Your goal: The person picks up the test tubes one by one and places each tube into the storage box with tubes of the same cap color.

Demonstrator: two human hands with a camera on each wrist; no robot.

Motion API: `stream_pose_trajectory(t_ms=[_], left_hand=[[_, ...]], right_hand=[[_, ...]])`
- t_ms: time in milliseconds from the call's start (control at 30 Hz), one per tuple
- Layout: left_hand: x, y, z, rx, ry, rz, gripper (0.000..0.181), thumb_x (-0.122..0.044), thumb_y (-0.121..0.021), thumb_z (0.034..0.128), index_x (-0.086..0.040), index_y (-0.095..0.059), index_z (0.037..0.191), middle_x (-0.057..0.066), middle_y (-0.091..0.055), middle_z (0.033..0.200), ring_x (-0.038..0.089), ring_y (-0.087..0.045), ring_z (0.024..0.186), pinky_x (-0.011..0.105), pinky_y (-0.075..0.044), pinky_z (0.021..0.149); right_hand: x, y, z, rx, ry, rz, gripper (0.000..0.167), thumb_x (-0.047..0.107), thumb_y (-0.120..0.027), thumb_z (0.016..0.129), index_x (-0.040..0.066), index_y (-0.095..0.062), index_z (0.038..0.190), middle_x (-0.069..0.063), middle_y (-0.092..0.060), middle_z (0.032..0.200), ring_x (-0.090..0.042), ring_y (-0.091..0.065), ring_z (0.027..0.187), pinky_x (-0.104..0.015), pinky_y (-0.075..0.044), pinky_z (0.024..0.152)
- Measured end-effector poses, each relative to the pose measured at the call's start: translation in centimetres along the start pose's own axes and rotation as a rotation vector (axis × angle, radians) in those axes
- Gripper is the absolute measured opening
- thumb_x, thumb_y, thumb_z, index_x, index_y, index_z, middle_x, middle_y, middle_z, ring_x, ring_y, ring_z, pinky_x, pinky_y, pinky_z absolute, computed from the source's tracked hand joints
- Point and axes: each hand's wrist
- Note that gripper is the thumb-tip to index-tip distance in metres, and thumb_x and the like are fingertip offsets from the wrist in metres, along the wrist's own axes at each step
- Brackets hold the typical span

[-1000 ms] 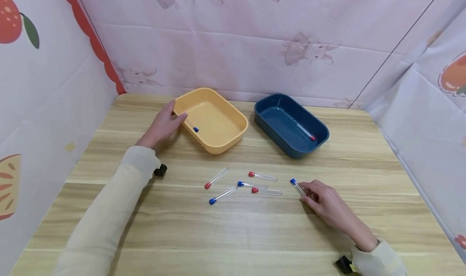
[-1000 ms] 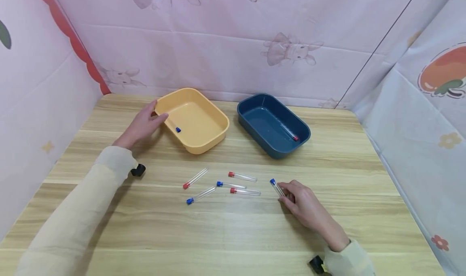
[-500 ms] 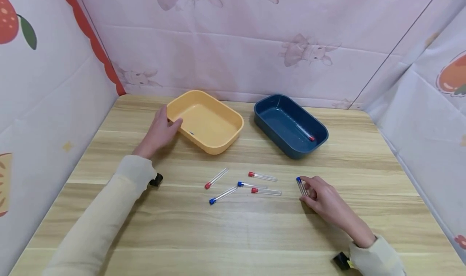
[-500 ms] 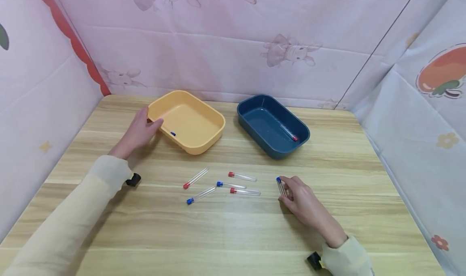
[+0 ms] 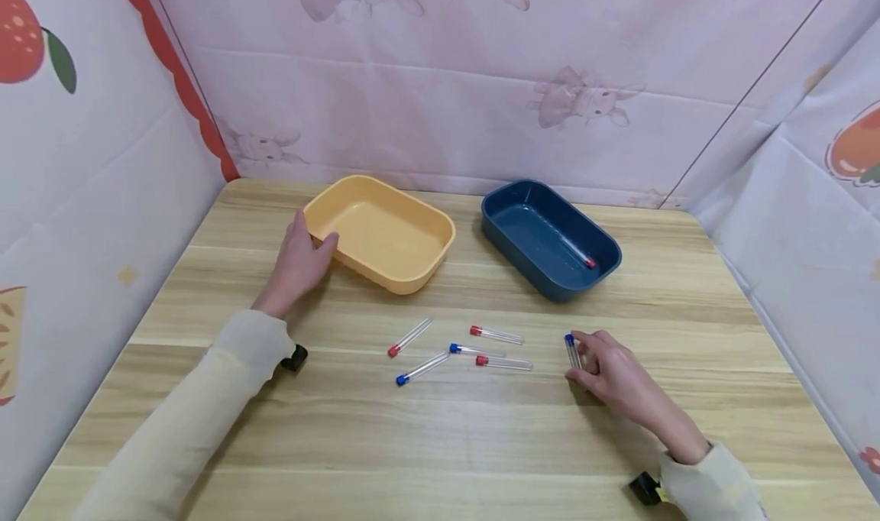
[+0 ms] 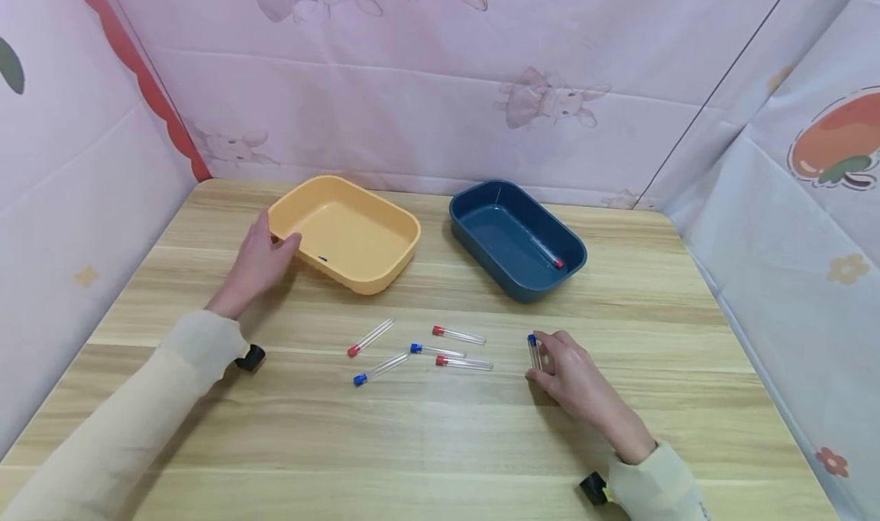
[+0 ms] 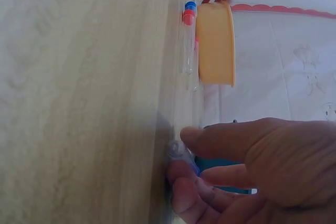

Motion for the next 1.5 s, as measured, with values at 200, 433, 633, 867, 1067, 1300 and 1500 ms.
stream_pose_trajectory(t_ms=[200,433,633,867,1067,1300,1500], left_hand=[[-0.3,0.1,-1.5,-0.032,0.069,-0.005,0.093,-0.043,-0.049,0.1058,0.002,0.008,0.163,0.032,-0.011,0.166,0.043,-0.016,0.153,0.055,-0.015,0.125],[-0.6,0.2,-3.2,-0.043,0.121,-0.011,0.095,-0.048,-0.048,0.1058,0.001,0.012,0.162,0.032,-0.007,0.167,0.044,-0.013,0.154,0.057,-0.015,0.124],[-0.4,0.2,-4.1,-0.047,0.121,-0.016,0.1,-0.052,-0.049,0.1048,0.002,0.013,0.161,0.034,-0.007,0.166,0.046,-0.013,0.153,0.059,-0.016,0.123],[-0.4,0.2,-4.8,-0.043,0.13,-0.021,0.102,-0.054,-0.049,0.104,0.0,0.016,0.161,0.034,-0.003,0.166,0.046,-0.012,0.153,0.06,-0.016,0.123],[-0.4,0.2,-5.3,-0.048,0.132,-0.026,0.102,-0.053,-0.05,0.1041,0.0,0.015,0.162,0.033,-0.002,0.166,0.046,-0.011,0.154,0.059,-0.015,0.123],[-0.1,0.1,-5.7,-0.074,0.11,-0.054,0.099,-0.049,-0.054,0.1041,-0.002,0.01,0.163,0.031,-0.01,0.166,0.044,-0.016,0.153,0.059,-0.017,0.123],[-0.1,-0.1,-6.0,-0.107,0.085,-0.069,0.094,-0.047,-0.057,0.1032,-0.003,0.0,0.164,0.029,-0.021,0.162,0.042,-0.024,0.15,0.058,-0.022,0.122]], right_hand=[[-0.3,0.4,0.3,0.049,0.014,0.035,0.062,0.008,-0.084,0.086,-0.014,-0.056,0.137,-0.008,-0.058,0.096,-0.01,-0.051,0.069,-0.023,-0.047,0.057],[-1.4,1.4,0.5,0.15,0.049,0.077,0.08,0.023,-0.088,0.084,-0.011,-0.049,0.145,-0.007,-0.052,0.096,-0.012,-0.049,0.073,-0.024,-0.044,0.058],[-2.4,2.0,0.7,0.204,0.095,0.077,0.093,0.031,-0.094,0.076,-0.01,-0.048,0.147,-0.006,-0.05,0.098,-0.014,-0.047,0.079,-0.024,-0.043,0.061],[-3.0,2.2,0.7,0.228,0.126,0.057,0.098,0.035,-0.095,0.074,-0.009,-0.047,0.148,-0.006,-0.047,0.106,-0.018,-0.044,0.089,-0.025,-0.04,0.065],[-3.4,2.2,0.7,0.24,0.139,0.055,0.099,0.034,-0.095,0.074,-0.006,-0.046,0.15,-0.007,-0.046,0.108,-0.018,-0.044,0.09,-0.024,-0.04,0.066],[-3.4,2.1,0.8,0.234,0.145,0.054,0.1,0.033,-0.096,0.073,-0.004,-0.046,0.151,-0.007,-0.045,0.107,-0.017,-0.043,0.089,-0.024,-0.04,0.066],[-3.5,1.9,0.8,0.226,0.15,0.049,0.099,0.035,-0.095,0.073,-0.003,-0.047,0.15,-0.006,-0.045,0.106,-0.016,-0.042,0.089,-0.024,-0.039,0.065]])
Point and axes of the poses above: each hand's wrist, its own z-axis towards the middle knuckle, its own y-axis out of the back of the hand, x = y × z
